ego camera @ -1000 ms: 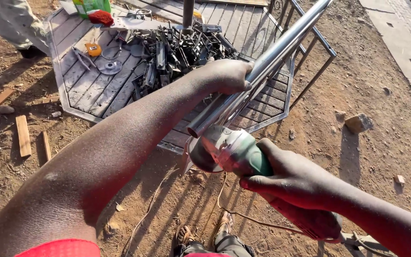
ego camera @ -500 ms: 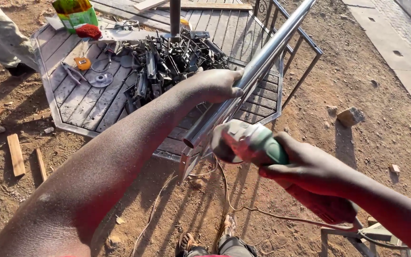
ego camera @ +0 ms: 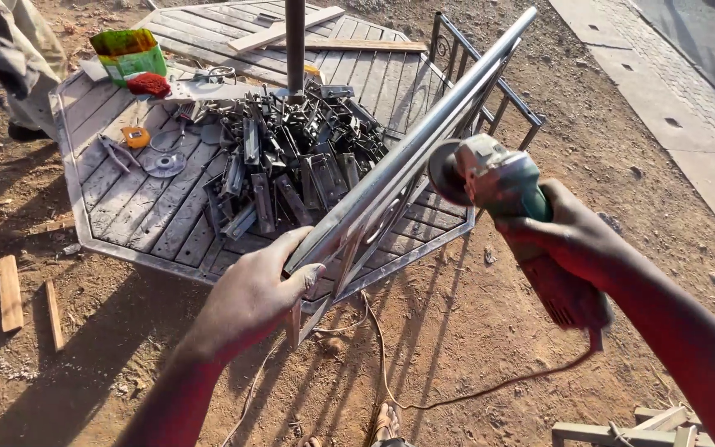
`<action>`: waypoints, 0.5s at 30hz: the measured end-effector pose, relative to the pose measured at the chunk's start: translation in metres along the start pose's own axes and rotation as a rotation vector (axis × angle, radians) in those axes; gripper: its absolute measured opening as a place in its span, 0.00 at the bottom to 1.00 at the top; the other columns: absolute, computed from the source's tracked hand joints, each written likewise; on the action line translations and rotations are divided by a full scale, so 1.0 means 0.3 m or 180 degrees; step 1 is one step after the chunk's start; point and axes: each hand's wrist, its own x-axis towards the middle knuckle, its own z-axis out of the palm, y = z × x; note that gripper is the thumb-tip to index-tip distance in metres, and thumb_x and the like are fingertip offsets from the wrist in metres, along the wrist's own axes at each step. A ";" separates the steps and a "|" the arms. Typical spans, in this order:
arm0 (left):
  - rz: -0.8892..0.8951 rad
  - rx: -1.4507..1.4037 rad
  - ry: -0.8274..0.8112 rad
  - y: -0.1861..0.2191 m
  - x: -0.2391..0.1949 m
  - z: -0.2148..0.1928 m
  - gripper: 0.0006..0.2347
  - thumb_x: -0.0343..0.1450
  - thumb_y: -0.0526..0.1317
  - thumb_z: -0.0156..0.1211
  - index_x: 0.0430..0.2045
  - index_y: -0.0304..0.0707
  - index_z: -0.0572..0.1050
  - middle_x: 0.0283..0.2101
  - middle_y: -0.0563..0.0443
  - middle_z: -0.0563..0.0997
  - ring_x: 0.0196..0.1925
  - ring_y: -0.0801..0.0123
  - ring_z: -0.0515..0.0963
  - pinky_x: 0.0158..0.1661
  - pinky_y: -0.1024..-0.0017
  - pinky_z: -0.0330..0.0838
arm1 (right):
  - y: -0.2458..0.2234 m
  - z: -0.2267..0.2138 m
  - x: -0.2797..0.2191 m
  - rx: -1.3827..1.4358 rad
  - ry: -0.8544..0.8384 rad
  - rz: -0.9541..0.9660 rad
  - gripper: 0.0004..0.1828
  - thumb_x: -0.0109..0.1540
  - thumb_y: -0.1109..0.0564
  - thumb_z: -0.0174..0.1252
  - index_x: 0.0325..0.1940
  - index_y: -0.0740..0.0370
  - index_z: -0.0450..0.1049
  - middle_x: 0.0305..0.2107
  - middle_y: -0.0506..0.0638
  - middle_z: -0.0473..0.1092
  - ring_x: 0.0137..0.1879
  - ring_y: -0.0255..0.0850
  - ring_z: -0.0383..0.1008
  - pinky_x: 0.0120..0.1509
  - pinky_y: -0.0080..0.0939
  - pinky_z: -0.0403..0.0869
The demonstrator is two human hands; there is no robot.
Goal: Grinding and smoothing the welded joints of a decorative metal frame using a handheld angle grinder.
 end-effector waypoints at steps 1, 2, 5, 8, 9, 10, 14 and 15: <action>-0.0139 -0.0102 0.0195 -0.003 -0.031 0.024 0.24 0.70 0.53 0.50 0.65 0.64 0.69 0.52 0.58 0.86 0.50 0.63 0.86 0.50 0.60 0.76 | -0.007 -0.007 0.035 -0.0205 0.0079 -0.0141 0.25 0.56 0.51 0.66 0.53 0.57 0.65 0.33 0.50 0.65 0.36 0.38 0.62 0.34 0.42 0.65; -0.0142 -0.0121 0.0188 -0.012 -0.024 0.058 0.24 0.70 0.53 0.50 0.65 0.64 0.69 0.52 0.58 0.86 0.50 0.63 0.86 0.50 0.60 0.76 | -0.006 -0.016 0.077 -0.0224 0.0076 -0.0134 0.25 0.56 0.51 0.66 0.53 0.57 0.65 0.33 0.50 0.65 0.36 0.38 0.62 0.34 0.42 0.65; -0.0248 0.0065 0.0538 -0.035 -0.015 0.116 0.23 0.69 0.57 0.52 0.62 0.68 0.70 0.48 0.55 0.86 0.48 0.54 0.84 0.44 0.51 0.75 | -0.028 -0.008 0.189 -0.0212 0.0060 -0.0273 0.22 0.57 0.49 0.67 0.47 0.55 0.64 0.31 0.48 0.65 0.34 0.36 0.62 0.34 0.41 0.65; -0.0014 -0.0146 0.0384 -0.046 -0.019 0.139 0.26 0.71 0.58 0.49 0.66 0.59 0.65 0.52 0.52 0.84 0.51 0.56 0.84 0.47 0.52 0.79 | -0.090 0.030 0.178 -0.0193 0.0067 -0.0349 0.29 0.56 0.49 0.64 0.59 0.54 0.66 0.38 0.48 0.68 0.40 0.36 0.65 0.41 0.41 0.68; 0.0171 -0.0178 0.0591 -0.063 -0.010 0.151 0.25 0.71 0.56 0.53 0.64 0.55 0.67 0.52 0.52 0.84 0.50 0.56 0.84 0.45 0.52 0.79 | -0.119 0.052 0.134 -0.0382 -0.0077 -0.0183 0.31 0.55 0.51 0.64 0.61 0.54 0.65 0.39 0.50 0.69 0.40 0.39 0.67 0.40 0.43 0.70; 0.0356 -0.0212 0.0797 -0.080 -0.001 0.163 0.24 0.70 0.54 0.57 0.62 0.52 0.69 0.52 0.51 0.84 0.50 0.55 0.85 0.43 0.51 0.79 | -0.148 0.075 0.090 -0.0568 -0.0221 -0.0014 0.33 0.55 0.54 0.64 0.64 0.53 0.63 0.40 0.52 0.70 0.40 0.41 0.68 0.38 0.46 0.72; 0.0485 -0.0361 0.1014 -0.117 0.042 0.179 0.23 0.71 0.47 0.59 0.63 0.49 0.69 0.54 0.48 0.83 0.51 0.56 0.83 0.47 0.56 0.79 | -0.156 0.102 -0.027 -0.2039 -0.0318 -0.0238 0.34 0.53 0.36 0.67 0.58 0.43 0.65 0.37 0.50 0.77 0.36 0.43 0.76 0.38 0.50 0.73; 0.0436 -0.0342 0.1024 -0.115 0.037 0.182 0.23 0.70 0.45 0.59 0.63 0.50 0.69 0.54 0.49 0.83 0.51 0.55 0.83 0.47 0.55 0.79 | -0.158 0.101 -0.039 -0.2178 -0.0402 -0.0421 0.33 0.52 0.34 0.67 0.55 0.44 0.66 0.33 0.50 0.77 0.33 0.44 0.76 0.35 0.50 0.71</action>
